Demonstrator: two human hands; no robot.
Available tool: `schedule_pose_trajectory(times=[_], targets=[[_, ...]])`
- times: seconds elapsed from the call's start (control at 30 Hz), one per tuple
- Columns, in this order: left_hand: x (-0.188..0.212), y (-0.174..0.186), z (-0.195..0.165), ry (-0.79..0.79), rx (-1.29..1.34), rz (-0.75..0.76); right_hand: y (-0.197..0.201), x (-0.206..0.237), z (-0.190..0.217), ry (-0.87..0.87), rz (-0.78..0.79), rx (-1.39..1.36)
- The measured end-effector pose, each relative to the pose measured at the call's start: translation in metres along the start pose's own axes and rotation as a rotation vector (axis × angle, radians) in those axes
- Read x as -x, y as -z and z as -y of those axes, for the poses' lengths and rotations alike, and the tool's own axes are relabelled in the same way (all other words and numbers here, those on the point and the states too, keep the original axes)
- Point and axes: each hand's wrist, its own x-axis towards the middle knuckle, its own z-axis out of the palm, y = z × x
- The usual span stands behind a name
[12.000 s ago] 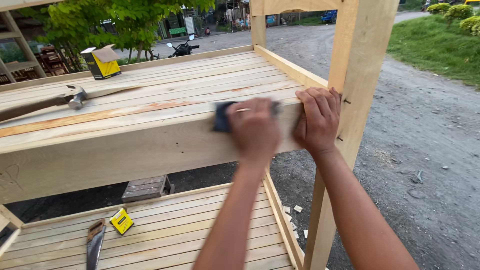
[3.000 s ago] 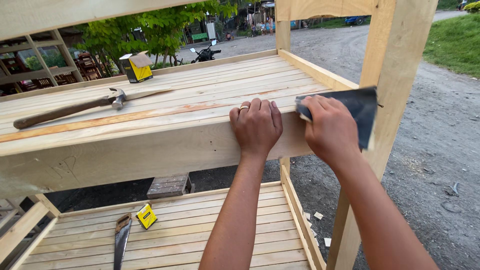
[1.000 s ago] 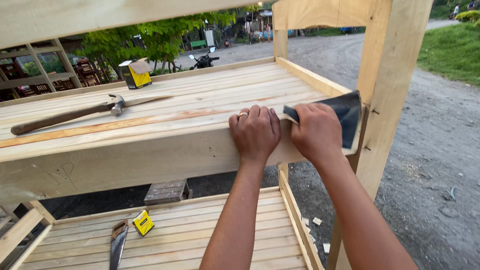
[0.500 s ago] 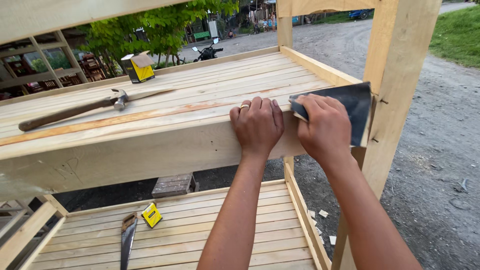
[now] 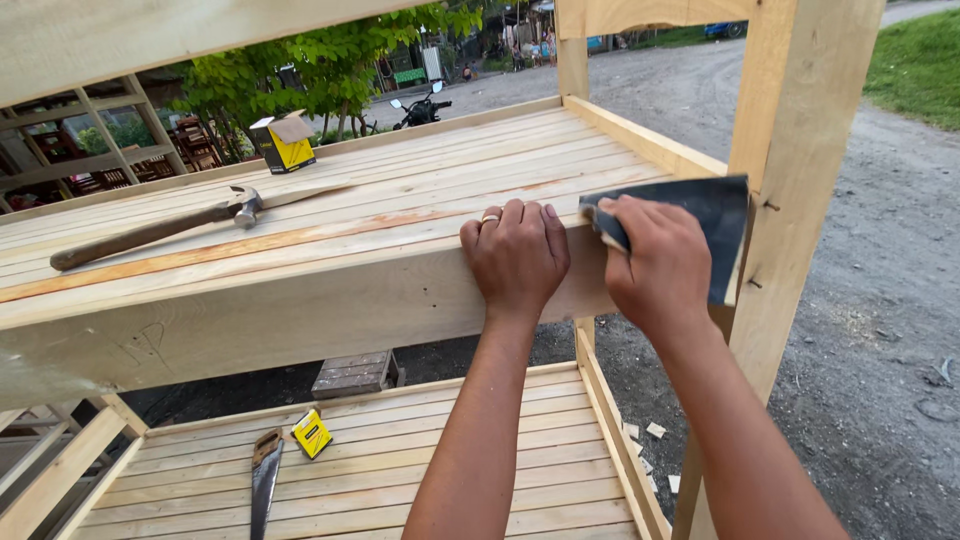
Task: The person sands a light wooden bunk bed frame with a sheet of sandpaper, rubbing the vertical corner post and side rails by hand. They move around the frame to sand different surfaces, including the edges of the upper rail, working the paper back and forth over the wood.
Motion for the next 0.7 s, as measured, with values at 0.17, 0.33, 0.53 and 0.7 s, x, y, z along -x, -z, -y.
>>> schedule_pose_trajectory(times=[0.17,0.33,0.53,0.7], targets=[[0.0,-0.002,0.003,-0.014,-0.013,-0.04,-0.013,-0.002,-0.005,-0.028,0.078,0.024],[-0.002,-0.006,0.004,-0.018,0.018,0.059,-0.005,-0.001,-0.025,0.016,0.099,0.048],[0.0,0.038,0.07,0.03,-0.055,0.013,-0.011,-0.007,-0.016,-0.054,0.119,0.107],[0.017,0.076,0.154,0.137,-0.156,0.043,-0.066,-0.007,0.07,0.012,0.215,-0.017]])
